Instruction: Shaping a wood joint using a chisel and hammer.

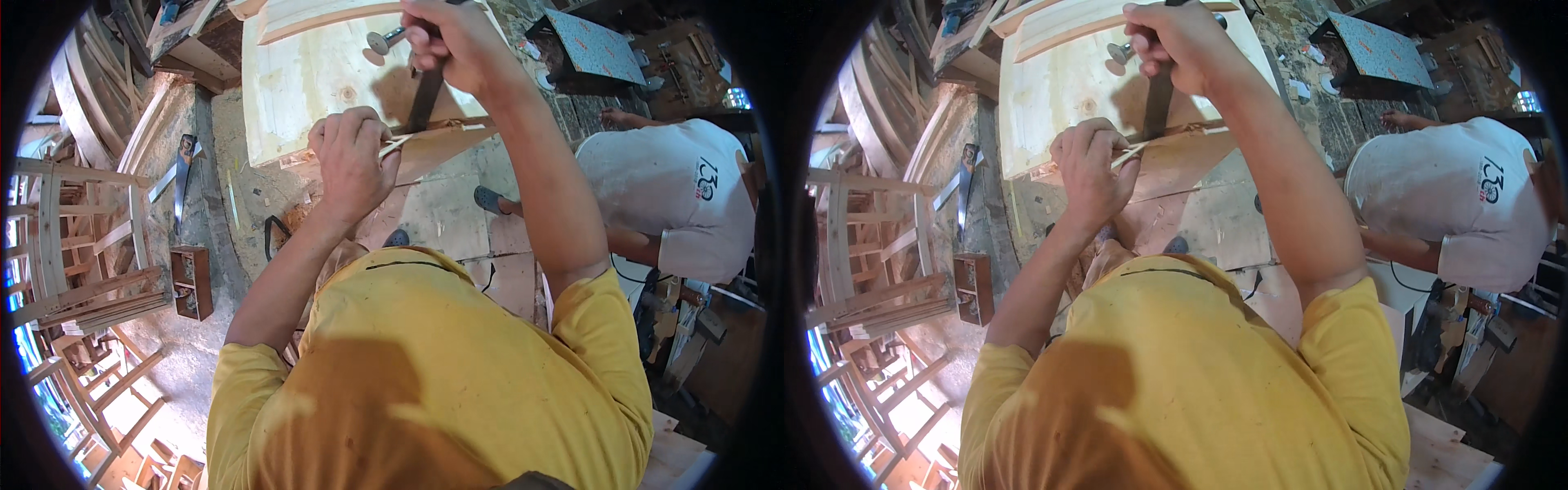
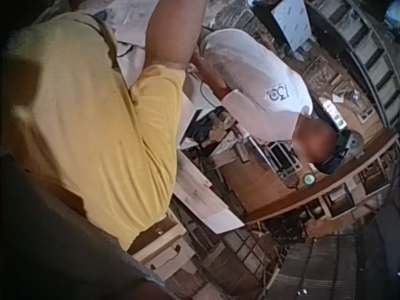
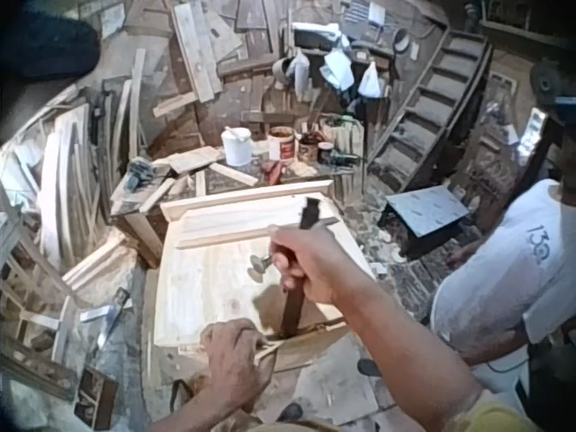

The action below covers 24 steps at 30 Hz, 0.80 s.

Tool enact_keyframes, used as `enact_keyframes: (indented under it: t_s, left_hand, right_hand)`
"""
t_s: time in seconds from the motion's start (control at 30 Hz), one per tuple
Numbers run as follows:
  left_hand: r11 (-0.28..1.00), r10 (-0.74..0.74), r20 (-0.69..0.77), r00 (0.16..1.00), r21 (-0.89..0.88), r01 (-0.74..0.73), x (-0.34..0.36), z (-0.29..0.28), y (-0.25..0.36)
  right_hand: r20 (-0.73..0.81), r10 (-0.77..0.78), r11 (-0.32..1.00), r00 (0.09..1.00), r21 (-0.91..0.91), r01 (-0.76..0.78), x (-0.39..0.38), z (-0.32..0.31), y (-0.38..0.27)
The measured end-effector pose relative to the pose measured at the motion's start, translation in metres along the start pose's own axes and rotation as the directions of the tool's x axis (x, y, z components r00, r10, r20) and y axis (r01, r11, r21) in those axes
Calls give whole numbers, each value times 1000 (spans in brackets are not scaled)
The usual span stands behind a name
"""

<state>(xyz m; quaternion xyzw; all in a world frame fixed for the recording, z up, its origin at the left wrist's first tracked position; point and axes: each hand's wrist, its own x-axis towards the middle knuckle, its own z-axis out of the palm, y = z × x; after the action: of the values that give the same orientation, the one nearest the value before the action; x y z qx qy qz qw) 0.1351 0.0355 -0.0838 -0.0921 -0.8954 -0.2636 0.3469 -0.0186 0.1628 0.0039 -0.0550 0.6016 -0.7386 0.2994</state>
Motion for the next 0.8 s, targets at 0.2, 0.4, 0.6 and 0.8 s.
enact_keyframes:
  t_s: [0.2,0.4,0.6,0.8]
  left_hand:
    - [1000,-2,19,1000,2,2,-1,1,-1]
    - [996,87,27,996,10,-87,-8,-3,1]
    - [999,28,76,997,-29,-26,-5,-1,-9]
    - [990,133,126,983,-73,-124,-8,-6,-10]
  right_hand:
    - [60,-30,975,998,223,16,-7,-17,6]
    - [-186,-358,831,915,383,403,-82,-23,33]
    - [-8,-831,549,557,-179,816,-129,2,79]
    - [-8,-821,570,570,28,821,-158,-4,70]
